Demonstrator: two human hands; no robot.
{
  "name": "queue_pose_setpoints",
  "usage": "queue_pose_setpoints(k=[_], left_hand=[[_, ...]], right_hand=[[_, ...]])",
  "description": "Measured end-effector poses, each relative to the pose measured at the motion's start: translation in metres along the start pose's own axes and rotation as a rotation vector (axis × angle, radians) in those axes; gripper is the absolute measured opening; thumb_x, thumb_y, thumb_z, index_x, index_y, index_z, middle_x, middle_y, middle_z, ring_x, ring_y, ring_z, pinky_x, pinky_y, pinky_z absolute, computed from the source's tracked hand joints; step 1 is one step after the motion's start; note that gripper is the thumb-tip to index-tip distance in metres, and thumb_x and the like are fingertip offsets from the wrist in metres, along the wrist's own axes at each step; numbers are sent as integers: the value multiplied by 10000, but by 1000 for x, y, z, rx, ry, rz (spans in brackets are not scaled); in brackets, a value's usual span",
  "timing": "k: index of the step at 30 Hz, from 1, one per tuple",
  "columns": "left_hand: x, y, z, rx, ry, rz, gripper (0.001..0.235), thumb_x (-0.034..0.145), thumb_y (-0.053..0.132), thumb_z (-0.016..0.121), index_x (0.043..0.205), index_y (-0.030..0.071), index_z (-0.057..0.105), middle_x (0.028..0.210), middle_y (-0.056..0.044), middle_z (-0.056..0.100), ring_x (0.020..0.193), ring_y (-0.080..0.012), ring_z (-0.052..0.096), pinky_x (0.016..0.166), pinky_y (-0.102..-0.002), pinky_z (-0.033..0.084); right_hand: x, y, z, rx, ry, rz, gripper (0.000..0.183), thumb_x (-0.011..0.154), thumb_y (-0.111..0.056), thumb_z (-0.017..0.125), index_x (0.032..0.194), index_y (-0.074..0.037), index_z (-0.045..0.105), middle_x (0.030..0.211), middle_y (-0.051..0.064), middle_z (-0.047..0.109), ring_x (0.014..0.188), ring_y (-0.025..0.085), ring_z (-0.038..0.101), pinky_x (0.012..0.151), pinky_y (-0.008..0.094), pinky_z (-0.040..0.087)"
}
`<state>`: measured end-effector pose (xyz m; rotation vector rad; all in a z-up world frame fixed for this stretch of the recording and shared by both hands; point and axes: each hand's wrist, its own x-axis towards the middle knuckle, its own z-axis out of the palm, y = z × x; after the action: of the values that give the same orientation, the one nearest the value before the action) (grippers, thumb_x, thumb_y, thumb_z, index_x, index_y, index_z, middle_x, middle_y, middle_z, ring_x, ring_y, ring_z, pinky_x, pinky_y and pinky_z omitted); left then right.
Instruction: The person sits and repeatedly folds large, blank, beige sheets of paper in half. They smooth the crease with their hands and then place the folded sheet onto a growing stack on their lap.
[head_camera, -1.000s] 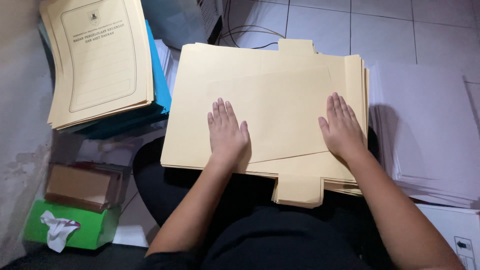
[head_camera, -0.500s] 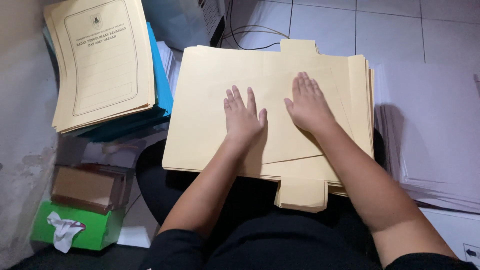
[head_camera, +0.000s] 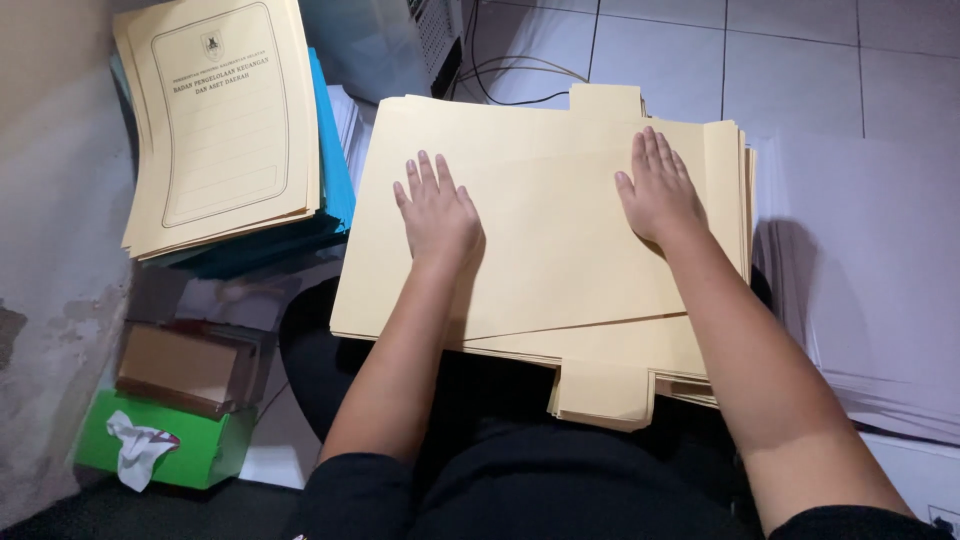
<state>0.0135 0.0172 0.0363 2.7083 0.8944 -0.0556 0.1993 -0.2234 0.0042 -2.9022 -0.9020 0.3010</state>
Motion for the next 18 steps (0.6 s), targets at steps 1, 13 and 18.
queue_pose_setpoints(k=[1,13,18], left_hand=[[-5,-6,-1,11,12,-13,609,1064,284,228,1625,49,242,1700,-218,157,1590,-356,82,1255,-570,1],[-113,-36,23,121,-43,190,585,1080,379,263,1636,197,241,1682,-271,115,1555,-476,-25,1189,-681,-40],[-50,-4,43,81,-37,301,565,1082,381,299,1614,192,325,1647,-276,260,1540,-479,187,1214,-634,149]], right_hand=[[-8,9,2,-13,6,-7,716,1094,-477,183,1647,-22,173,1738,153,105,1604,294,95,1305,437,79],[-121,37,34,-143,-3,-2,743,1086,-481,196,1620,35,199,1713,240,161,1599,356,112,1302,465,61],[-72,-19,19,-143,0,-81,738,1091,-461,220,1593,80,242,1690,285,197,1593,386,130,1296,480,70]])
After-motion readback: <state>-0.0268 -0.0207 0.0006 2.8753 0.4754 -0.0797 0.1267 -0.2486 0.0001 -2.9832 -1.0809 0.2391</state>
